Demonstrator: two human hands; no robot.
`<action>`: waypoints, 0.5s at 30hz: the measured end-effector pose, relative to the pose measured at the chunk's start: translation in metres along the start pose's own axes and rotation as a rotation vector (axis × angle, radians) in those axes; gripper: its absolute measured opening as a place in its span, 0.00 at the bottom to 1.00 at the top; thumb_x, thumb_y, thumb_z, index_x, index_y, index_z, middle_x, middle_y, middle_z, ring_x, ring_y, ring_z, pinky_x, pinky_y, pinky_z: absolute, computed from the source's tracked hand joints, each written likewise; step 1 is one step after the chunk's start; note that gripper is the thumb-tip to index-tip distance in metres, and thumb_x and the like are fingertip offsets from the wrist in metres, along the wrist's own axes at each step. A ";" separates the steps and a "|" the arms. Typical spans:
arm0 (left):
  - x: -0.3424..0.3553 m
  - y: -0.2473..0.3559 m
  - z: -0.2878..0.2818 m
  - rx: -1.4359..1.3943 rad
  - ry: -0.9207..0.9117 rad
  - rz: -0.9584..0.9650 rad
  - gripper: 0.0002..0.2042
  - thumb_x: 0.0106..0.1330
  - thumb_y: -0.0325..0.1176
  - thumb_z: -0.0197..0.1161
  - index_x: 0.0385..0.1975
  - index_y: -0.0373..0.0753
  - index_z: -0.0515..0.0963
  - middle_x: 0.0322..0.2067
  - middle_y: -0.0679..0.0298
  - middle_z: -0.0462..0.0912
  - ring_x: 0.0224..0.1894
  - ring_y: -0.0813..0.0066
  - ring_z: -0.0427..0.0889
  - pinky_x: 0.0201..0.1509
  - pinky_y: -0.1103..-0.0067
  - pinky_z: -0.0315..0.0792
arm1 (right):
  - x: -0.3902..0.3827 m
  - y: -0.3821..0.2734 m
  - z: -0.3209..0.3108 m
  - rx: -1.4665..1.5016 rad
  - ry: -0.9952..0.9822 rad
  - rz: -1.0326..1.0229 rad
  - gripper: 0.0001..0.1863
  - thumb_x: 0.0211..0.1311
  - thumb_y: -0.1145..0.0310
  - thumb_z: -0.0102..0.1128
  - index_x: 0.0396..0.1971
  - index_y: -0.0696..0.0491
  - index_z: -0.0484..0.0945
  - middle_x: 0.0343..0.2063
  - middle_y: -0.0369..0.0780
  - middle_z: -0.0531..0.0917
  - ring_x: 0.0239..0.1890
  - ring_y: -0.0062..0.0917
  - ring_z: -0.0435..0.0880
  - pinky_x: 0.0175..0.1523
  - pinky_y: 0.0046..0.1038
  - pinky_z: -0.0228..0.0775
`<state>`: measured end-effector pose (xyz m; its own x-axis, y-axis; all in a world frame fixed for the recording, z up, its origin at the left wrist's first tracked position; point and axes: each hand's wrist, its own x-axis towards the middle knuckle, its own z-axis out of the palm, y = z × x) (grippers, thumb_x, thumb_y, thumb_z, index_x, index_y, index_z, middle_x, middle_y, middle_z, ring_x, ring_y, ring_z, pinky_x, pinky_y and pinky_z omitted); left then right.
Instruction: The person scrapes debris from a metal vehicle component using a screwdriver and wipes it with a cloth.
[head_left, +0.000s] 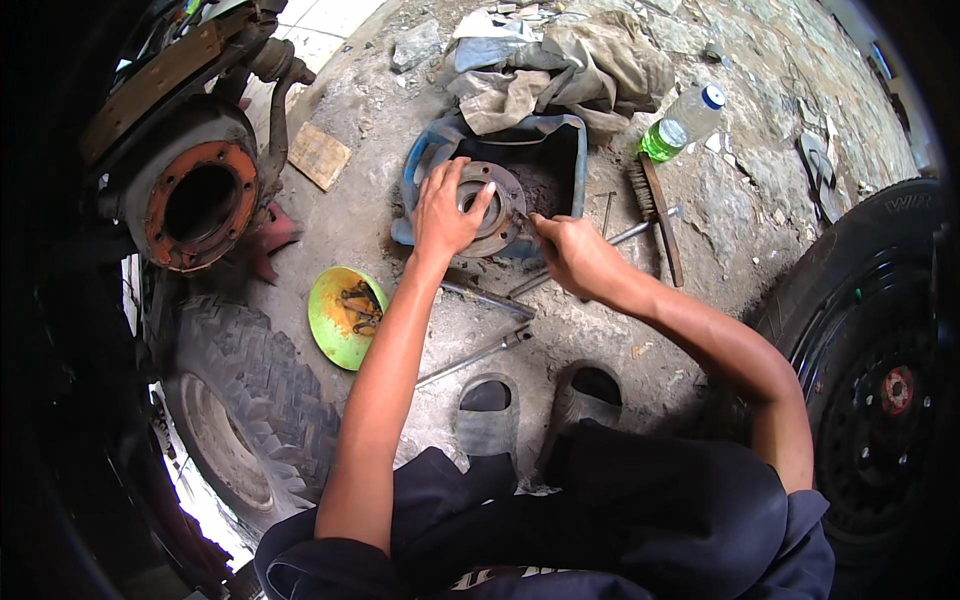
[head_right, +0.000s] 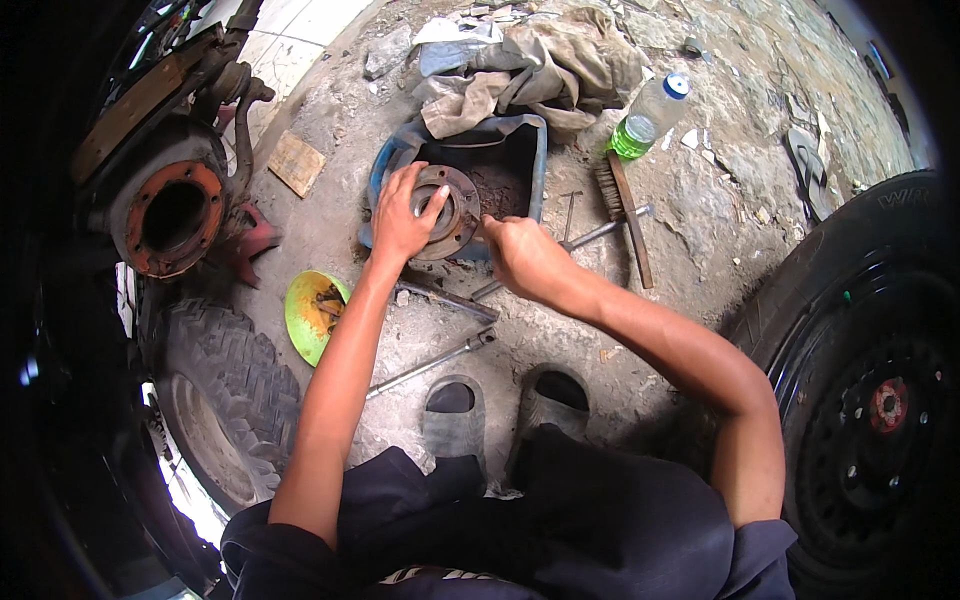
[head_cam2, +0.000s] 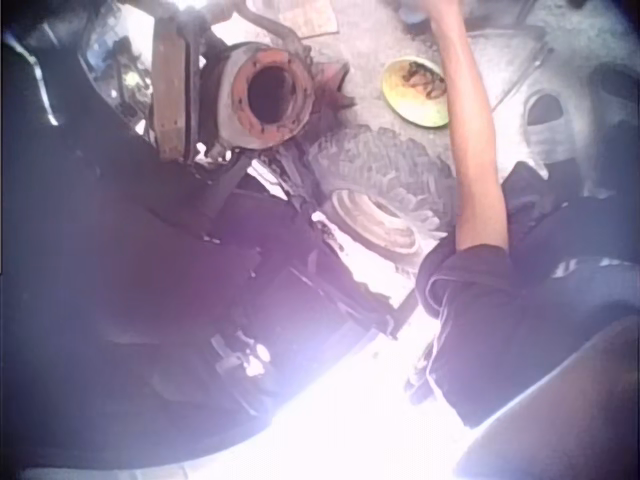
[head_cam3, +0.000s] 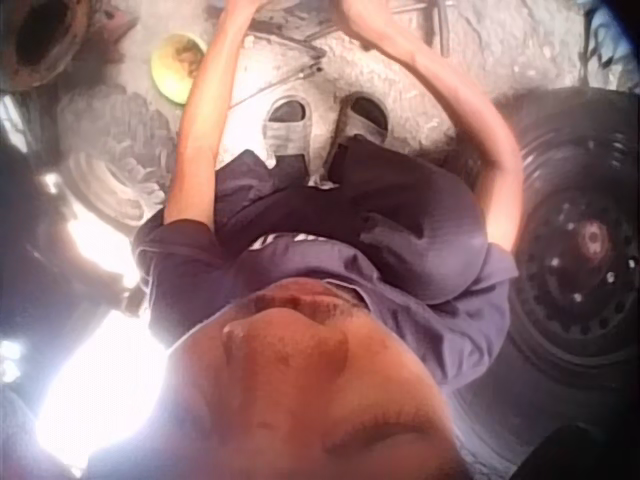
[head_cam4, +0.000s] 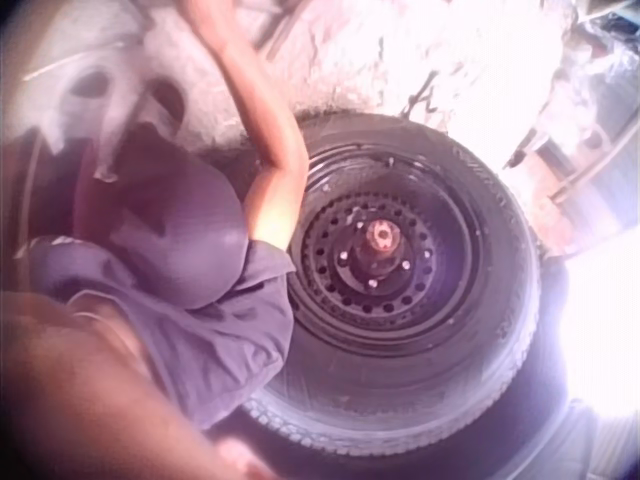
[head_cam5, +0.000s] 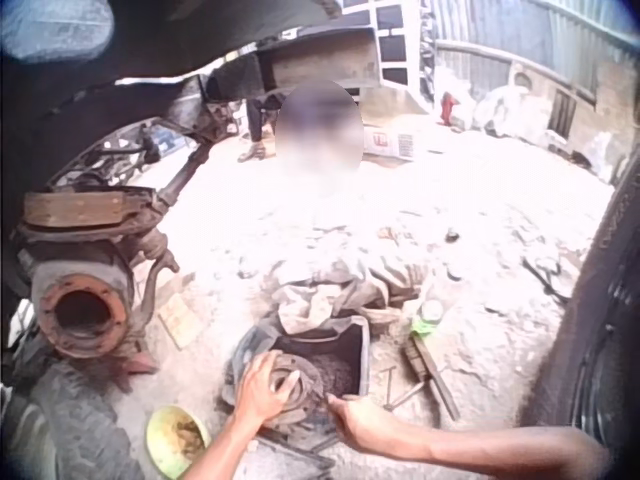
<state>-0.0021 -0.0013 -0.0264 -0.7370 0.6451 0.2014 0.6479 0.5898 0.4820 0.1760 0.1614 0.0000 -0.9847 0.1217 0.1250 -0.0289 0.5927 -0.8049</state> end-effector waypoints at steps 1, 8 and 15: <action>-0.001 0.001 0.000 0.015 -0.001 0.007 0.32 0.66 0.53 0.67 0.64 0.38 0.75 0.61 0.49 0.77 0.66 0.50 0.74 0.68 0.62 0.71 | -0.001 -0.003 0.004 -0.012 0.017 0.034 0.10 0.54 0.83 0.56 0.38 0.69 0.76 0.26 0.61 0.82 0.34 0.59 0.85 0.42 0.50 0.79; -0.003 0.014 -0.001 -0.018 -0.007 0.025 0.31 0.65 0.51 0.68 0.64 0.39 0.75 0.59 0.50 0.78 0.63 0.49 0.76 0.65 0.61 0.72 | 0.037 0.026 0.009 -0.127 0.084 0.000 0.07 0.56 0.79 0.55 0.34 0.67 0.73 0.25 0.62 0.82 0.32 0.60 0.85 0.37 0.53 0.80; -0.001 0.005 0.001 -0.052 -0.015 -0.015 0.31 0.64 0.51 0.70 0.64 0.41 0.75 0.60 0.49 0.77 0.63 0.49 0.76 0.66 0.61 0.72 | 0.003 0.005 0.017 -0.195 0.006 0.125 0.15 0.56 0.79 0.56 0.44 0.68 0.74 0.28 0.62 0.84 0.32 0.59 0.87 0.39 0.52 0.81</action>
